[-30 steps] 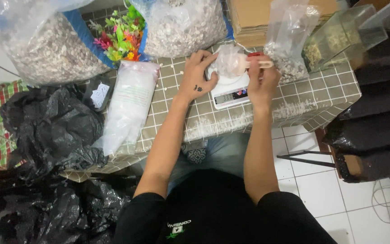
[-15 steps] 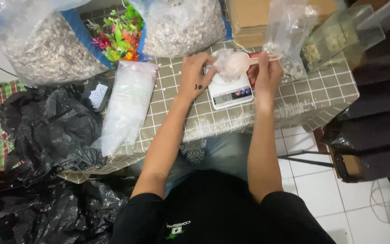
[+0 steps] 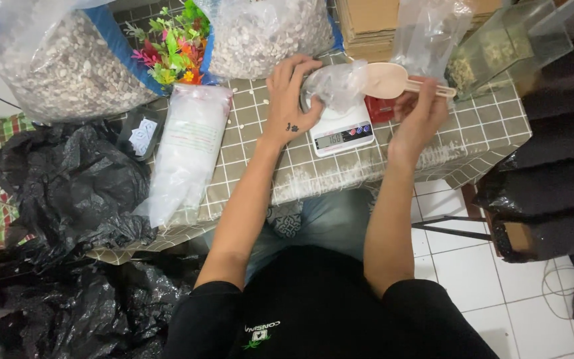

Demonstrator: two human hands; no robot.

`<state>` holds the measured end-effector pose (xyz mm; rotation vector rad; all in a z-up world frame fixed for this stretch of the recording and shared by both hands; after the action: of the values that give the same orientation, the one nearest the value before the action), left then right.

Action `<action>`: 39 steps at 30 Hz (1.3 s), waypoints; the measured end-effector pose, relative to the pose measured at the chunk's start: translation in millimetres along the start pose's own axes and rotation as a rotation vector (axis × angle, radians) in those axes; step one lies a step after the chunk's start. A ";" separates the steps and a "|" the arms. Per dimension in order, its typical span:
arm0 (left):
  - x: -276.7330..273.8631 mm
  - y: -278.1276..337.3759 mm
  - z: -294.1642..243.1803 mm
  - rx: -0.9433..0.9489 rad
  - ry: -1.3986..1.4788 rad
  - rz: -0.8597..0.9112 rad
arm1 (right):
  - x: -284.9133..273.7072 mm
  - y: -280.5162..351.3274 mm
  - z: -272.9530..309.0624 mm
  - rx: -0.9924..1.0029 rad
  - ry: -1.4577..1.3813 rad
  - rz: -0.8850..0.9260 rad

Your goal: Packaging and weighing aquarium gravel into small plastic bags using a scoop and a digital scale

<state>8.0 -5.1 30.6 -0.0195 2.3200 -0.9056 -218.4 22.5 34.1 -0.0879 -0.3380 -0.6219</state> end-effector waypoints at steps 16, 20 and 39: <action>0.0 -4.0 -7.6 0.135 0.025 -0.179 | -2.7 -4.8 22.9 -0.042 -0.061 -0.073; -6.2 -5.2 -12.0 0.116 0.025 -0.195 | -7.7 -6.3 20.4 -0.021 -0.100 -0.094; -12.0 -5.9 -3.5 -0.054 0.083 -0.414 | -8.6 1.7 34.8 -0.090 -0.125 -0.081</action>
<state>14.3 -4.6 42.8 -0.5101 2.4630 -1.0571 -233.9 35.0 64.0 -0.2004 -0.4362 -0.7135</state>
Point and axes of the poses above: each hand's wrist, its own y-axis away from the middle knuckle, its own x-axis out of the palm, z = x × y, the point moved 1 cm from there along -y, towards the middle knuckle, and after that the axes turned 4 degrees about x, right-handed, at the moved point
